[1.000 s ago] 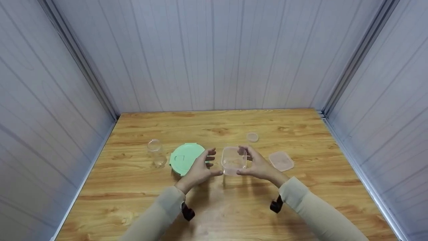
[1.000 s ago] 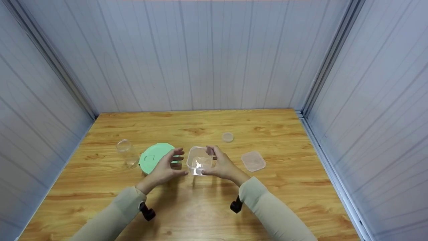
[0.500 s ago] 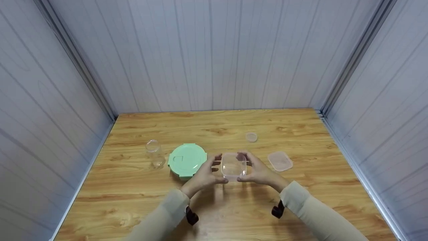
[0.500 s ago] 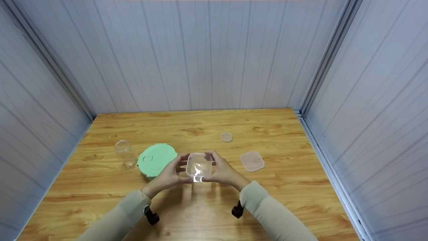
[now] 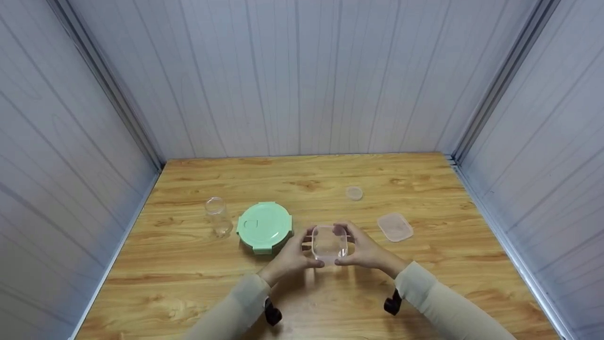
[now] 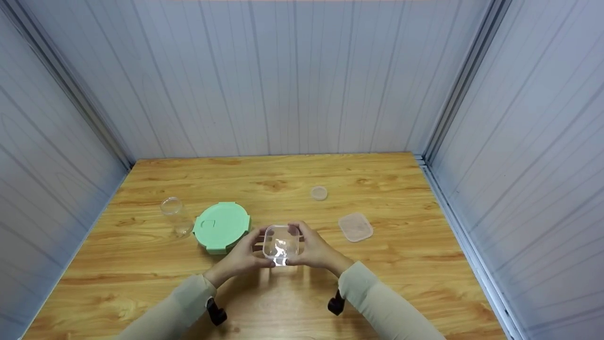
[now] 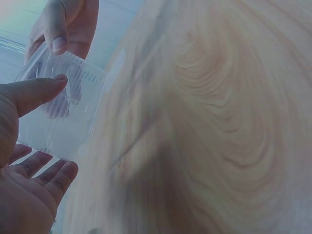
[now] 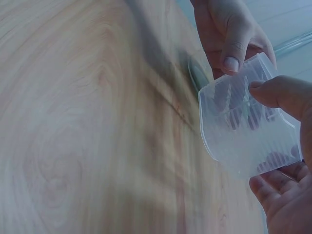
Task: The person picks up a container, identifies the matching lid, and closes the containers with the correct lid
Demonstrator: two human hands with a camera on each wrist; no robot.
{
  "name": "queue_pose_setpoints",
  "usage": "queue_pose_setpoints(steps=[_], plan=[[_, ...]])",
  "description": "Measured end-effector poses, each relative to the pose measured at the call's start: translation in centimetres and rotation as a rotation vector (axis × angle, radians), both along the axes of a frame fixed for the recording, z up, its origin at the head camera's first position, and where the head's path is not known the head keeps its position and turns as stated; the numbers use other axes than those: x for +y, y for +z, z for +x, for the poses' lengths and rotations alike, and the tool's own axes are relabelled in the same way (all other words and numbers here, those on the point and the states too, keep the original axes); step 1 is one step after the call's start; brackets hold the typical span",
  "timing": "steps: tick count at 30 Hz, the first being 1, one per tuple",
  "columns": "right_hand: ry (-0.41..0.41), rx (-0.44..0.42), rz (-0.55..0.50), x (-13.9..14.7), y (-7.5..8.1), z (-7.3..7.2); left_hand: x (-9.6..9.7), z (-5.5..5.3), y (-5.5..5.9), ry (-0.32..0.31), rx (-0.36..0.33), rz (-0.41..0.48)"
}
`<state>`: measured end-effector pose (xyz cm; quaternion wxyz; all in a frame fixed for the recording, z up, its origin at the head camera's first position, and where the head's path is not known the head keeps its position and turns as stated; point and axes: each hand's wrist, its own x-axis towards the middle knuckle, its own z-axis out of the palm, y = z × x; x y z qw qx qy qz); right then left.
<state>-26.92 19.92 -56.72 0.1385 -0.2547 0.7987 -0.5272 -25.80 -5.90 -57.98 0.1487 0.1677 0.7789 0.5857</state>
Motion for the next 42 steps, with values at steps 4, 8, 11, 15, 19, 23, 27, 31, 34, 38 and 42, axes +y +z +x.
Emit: queue_pose_setpoints(steps=[4,8,11,15,19,23,27,31,34,38,42], plan=[[0.004,-0.011,0.010,0.1,-0.5,0.1,0.0,0.3,-0.5,-0.006,0.005,0.010],[0.011,-0.007,0.011,0.1,-1.0,0.3,0.0,0.5,-1.1,-0.010,0.024,-0.003],[0.010,-0.013,0.013,0.1,-1.3,0.4,0.1,0.6,-1.5,-0.012,0.027,-0.013],[0.006,-0.018,0.013,0.0,-1.6,0.5,0.1,0.7,-1.8,-0.019,0.011,-0.004],[-0.004,-0.022,0.016,-0.1,-1.9,0.6,0.1,0.8,-2.0,-0.027,-0.006,0.017],[-0.018,-0.028,0.024,-0.2,-2.1,0.7,0.0,0.8,-2.3,-0.027,-0.009,0.026],[-0.022,-0.026,0.033,-0.1,-2.3,0.7,0.0,0.8,-2.5,-0.025,0.009,0.021],[-0.022,-0.029,0.042,-0.1,-2.3,0.8,0.0,0.9,-2.5,-0.029,0.017,0.028],[-0.024,-0.029,0.050,-0.1,-2.3,0.7,0.0,0.9,-2.5,-0.034,0.021,0.030],[-0.022,-0.025,0.059,-0.1,-2.3,0.8,0.0,0.8,-2.5,-0.037,0.024,0.022],[-0.018,-0.029,0.053,-0.1,-2.3,0.8,0.0,0.7,-2.7,-0.039,0.042,0.003]])
